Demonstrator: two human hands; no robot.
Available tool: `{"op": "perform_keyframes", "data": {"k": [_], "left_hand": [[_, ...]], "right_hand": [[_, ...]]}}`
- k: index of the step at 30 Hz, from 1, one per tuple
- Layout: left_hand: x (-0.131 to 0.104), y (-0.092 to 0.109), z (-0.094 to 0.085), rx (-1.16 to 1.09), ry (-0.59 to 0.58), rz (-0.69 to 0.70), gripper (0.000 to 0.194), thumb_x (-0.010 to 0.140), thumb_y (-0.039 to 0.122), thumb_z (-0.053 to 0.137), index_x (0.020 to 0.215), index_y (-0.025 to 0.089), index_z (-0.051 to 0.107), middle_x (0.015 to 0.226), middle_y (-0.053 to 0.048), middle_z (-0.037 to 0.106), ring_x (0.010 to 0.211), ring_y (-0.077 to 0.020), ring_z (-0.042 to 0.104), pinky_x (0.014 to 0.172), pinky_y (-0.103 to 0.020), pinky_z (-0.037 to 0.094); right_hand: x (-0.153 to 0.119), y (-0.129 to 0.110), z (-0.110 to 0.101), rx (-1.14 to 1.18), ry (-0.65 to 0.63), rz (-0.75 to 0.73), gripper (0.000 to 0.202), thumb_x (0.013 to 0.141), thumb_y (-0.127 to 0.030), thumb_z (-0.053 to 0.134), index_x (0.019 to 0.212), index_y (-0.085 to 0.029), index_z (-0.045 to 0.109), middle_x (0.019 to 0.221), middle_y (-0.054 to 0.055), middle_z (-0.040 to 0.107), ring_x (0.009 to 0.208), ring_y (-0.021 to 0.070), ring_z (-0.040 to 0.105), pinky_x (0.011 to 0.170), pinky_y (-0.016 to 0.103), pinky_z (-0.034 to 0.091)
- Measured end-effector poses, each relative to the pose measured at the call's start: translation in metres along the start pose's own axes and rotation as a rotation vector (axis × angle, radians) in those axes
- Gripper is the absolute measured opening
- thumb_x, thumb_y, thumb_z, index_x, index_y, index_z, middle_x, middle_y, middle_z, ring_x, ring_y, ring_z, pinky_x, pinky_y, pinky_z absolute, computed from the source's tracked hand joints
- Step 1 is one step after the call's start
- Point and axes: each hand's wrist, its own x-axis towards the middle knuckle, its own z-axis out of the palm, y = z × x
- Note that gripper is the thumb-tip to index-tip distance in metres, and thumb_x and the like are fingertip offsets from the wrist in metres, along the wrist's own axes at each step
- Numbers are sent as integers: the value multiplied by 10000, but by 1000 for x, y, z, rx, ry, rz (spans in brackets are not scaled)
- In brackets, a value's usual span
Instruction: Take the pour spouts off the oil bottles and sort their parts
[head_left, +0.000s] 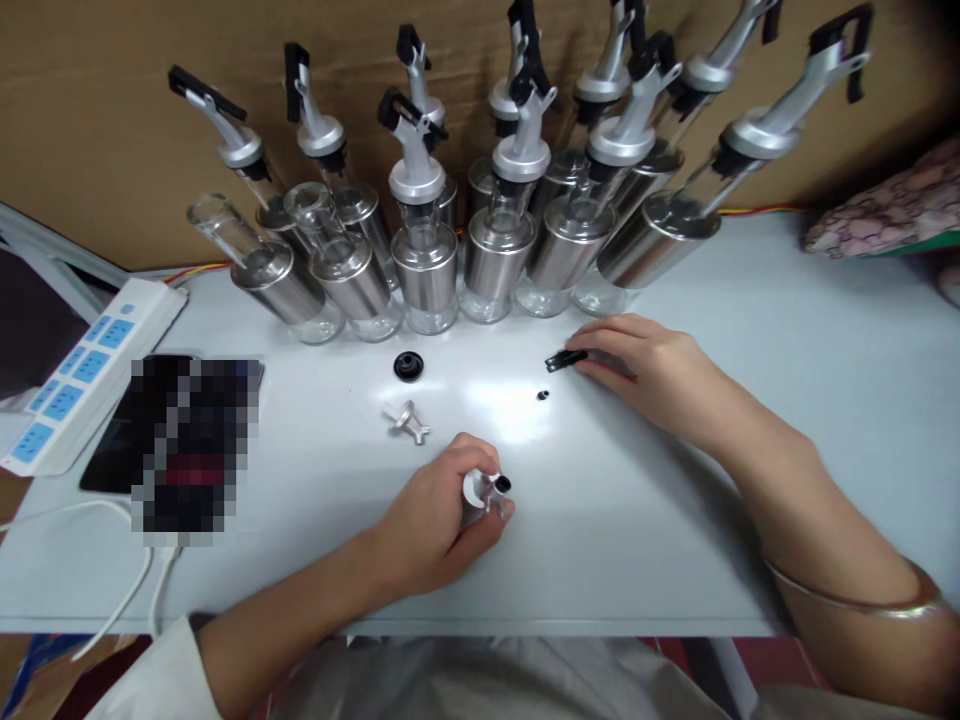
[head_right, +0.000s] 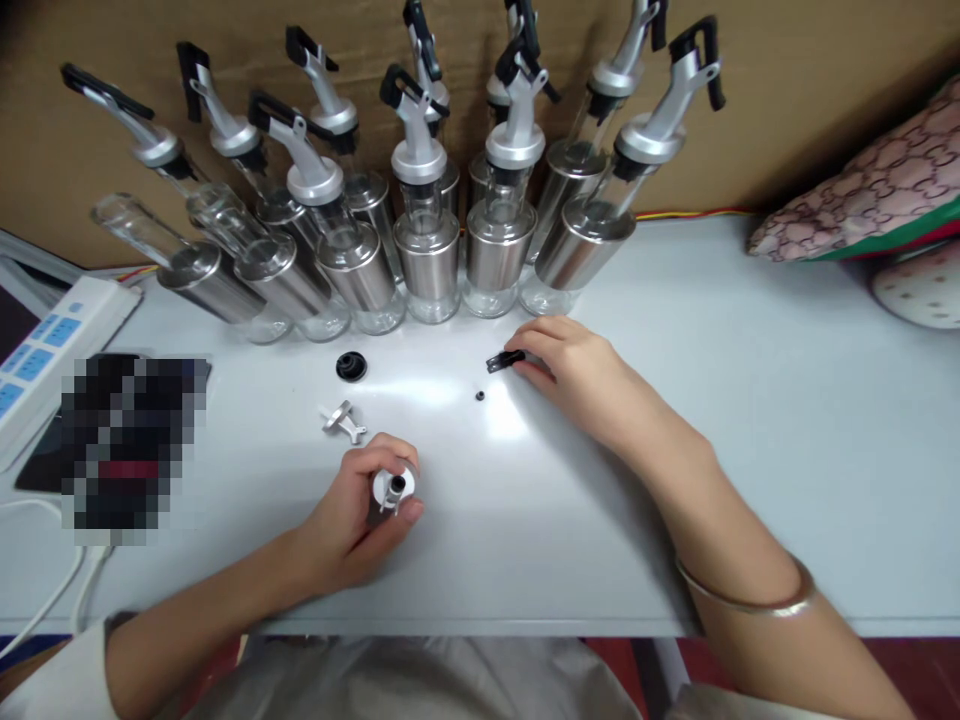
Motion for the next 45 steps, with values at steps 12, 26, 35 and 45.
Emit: {"op": "perform_keyframes", "data": {"k": [12, 26, 35, 45], "left_hand": [[-3, -4, 4, -66, 11, -24, 328, 909, 130, 513, 1083, 257, 265, 966, -8, 426, 590, -59, 358, 535, -200, 340], [-2, -3, 3, -27, 15, -6, 306, 907, 148, 516, 1076, 251, 282, 944, -8, 444, 625, -78, 416, 567, -220, 378], [-4, -4, 5, -88, 55, -24, 419, 851, 75, 542, 1098, 261, 259, 1024, -31, 408, 601, -52, 357, 512, -172, 340], [-5, -4, 4, -53, 34, -59, 388, 881, 64, 459, 1156, 248, 257, 904, -12, 447, 716, -109, 461, 632, -244, 427]], "right_hand": [[3, -6, -5, 11, -19, 62, 199, 894, -175, 518, 941, -166, 711, 937, 88, 710, 781, 212, 694, 729, 318, 570], [2, -8, -2, 82, -17, 24, 189, 914, -217, 506, 895, -191, 692, 880, 69, 698, 733, 196, 670, 695, 339, 561], [2, -7, -2, 95, -21, 10, 191, 910, -192, 506, 915, -185, 697, 884, 63, 700, 742, 189, 676, 711, 321, 556], [2, -10, 2, 86, -21, 19, 209, 930, -233, 493, 877, -214, 694, 882, 50, 692, 760, 197, 676, 713, 336, 554]]}}
